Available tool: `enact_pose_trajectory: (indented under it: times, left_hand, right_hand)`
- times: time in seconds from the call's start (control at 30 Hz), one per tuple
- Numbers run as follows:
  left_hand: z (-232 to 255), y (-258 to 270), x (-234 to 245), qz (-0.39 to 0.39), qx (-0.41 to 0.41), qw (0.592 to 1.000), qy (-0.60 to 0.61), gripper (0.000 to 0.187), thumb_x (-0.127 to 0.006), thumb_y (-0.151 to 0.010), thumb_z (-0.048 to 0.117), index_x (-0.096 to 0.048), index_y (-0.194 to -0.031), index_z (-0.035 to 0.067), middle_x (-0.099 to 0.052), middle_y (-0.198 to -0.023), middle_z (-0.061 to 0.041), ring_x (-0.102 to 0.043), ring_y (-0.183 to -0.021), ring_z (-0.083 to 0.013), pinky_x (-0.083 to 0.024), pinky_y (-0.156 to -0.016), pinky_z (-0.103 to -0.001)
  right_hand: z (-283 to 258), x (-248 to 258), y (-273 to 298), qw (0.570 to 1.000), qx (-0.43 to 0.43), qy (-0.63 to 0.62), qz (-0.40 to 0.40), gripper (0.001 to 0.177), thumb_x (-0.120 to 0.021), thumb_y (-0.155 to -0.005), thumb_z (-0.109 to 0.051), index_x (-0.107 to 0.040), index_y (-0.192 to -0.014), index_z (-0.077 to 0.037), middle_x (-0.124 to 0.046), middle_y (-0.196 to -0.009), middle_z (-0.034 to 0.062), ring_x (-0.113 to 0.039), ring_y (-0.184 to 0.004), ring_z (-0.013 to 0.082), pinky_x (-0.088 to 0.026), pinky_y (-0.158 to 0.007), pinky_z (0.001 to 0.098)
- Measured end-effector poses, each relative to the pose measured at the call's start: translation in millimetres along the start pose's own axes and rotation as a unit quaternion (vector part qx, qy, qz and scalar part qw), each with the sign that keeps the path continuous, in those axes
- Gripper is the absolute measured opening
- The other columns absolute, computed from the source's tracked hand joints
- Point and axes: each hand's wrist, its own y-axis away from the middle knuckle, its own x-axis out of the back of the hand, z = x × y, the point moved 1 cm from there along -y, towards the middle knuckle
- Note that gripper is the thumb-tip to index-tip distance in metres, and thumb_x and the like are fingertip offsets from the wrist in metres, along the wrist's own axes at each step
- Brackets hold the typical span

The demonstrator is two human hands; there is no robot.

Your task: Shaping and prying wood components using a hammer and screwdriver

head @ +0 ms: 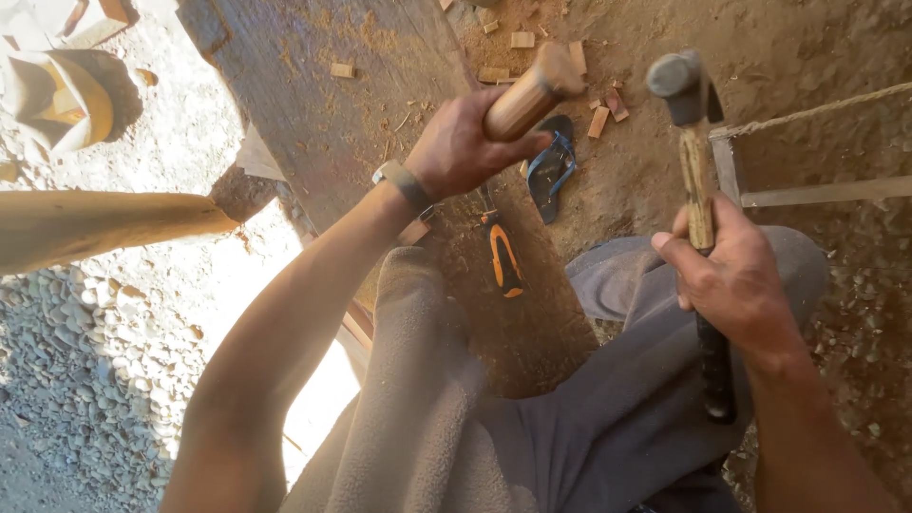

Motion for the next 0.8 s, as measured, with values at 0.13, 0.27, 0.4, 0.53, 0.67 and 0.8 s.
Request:
enact_pose_trajectory:
  times: [0.13,0.27,0.4,0.53,0.67,0.8]
  left_hand:
    - [23.8,-11.4,19.7,0.104,-0.157,0.962,-0.196,0.047,-0.093,-0.100,0.050,-0.074,-0.126,0.015,-0.089,-0.098,-0.004,-0.084,-0.072,-0.0204,-0.065,-0.061,-0.037]
    - [31.6,-19.9,24.5,0.112,-0.151,0.981,0.040,0.055,-0.084,-0.100,0.054,-0.073,-0.125,0.007,-0.081,-0.091,-0.005,-0.075,-0.066,-0.0125,-0.065,-0.056,-0.028]
    - [2.9,-6.3,0.5,0.083,-0.082,0.989,0.095,0.057,-0.086,-0.095,0.053,-0.073,-0.125,0.007,-0.085,-0.100,-0.007,-0.085,-0.080,-0.0156,-0.073,-0.067,-0.029]
    - [-13.3,-0.5,-9.4,0.075,-0.023,0.997,0.029,0.061,-0.089,-0.089,0.059,-0.076,-0.124,0.010,-0.086,-0.094,-0.005,-0.081,-0.067,-0.0135,-0.069,-0.055,-0.028]
    - [-13.2,3.2,-8.9,0.073,-0.006,0.997,0.014,0.065,-0.087,-0.088,0.064,-0.077,-0.125,0.012,-0.087,-0.093,-0.005,-0.081,-0.068,-0.0143,-0.067,-0.056,-0.030]
    - [-7.4,7.8,-6.5,0.071,-0.037,0.997,-0.002,0.062,-0.087,-0.091,0.060,-0.078,-0.127,0.011,-0.089,-0.095,-0.007,-0.084,-0.071,-0.0155,-0.068,-0.060,-0.029]
  right_hand:
    - [28.4,-3.4,2.3,0.998,0.003,-0.055,0.017,0.017,-0.070,-0.108,-0.003,-0.054,-0.111,-0.007,-0.050,-0.063,0.0041,-0.044,-0.043,0.0170,-0.039,-0.044,0.0343]
    - [38.1,-6.5,1.0,0.999,0.009,-0.049,0.016,0.017,-0.073,-0.108,-0.006,-0.056,-0.112,-0.007,-0.049,-0.056,0.0022,-0.044,-0.038,0.0160,-0.039,-0.040,0.0345]
    - [33.3,-8.3,6.2,0.998,-0.002,-0.055,0.017,0.017,-0.073,-0.105,-0.004,-0.057,-0.111,-0.005,-0.050,-0.059,0.0046,-0.045,-0.041,0.0174,-0.039,-0.043,0.0346]
    - [27.2,-9.2,6.2,0.998,-0.003,-0.063,0.005,0.018,-0.073,-0.106,-0.004,-0.056,-0.111,-0.007,-0.049,-0.061,0.0029,-0.045,-0.042,0.0163,-0.038,-0.043,0.0335]
    - [24.0,-10.3,4.7,0.998,-0.003,-0.069,0.001,0.018,-0.072,-0.107,-0.005,-0.055,-0.113,-0.008,-0.049,-0.061,0.0022,-0.044,-0.043,0.0158,-0.038,-0.043,0.0331]
    - [23.7,-11.7,4.3,0.998,-0.011,-0.062,0.004,0.018,-0.073,-0.107,-0.004,-0.056,-0.113,-0.007,-0.048,-0.060,0.0023,-0.044,-0.041,0.0165,-0.039,-0.041,0.0339]
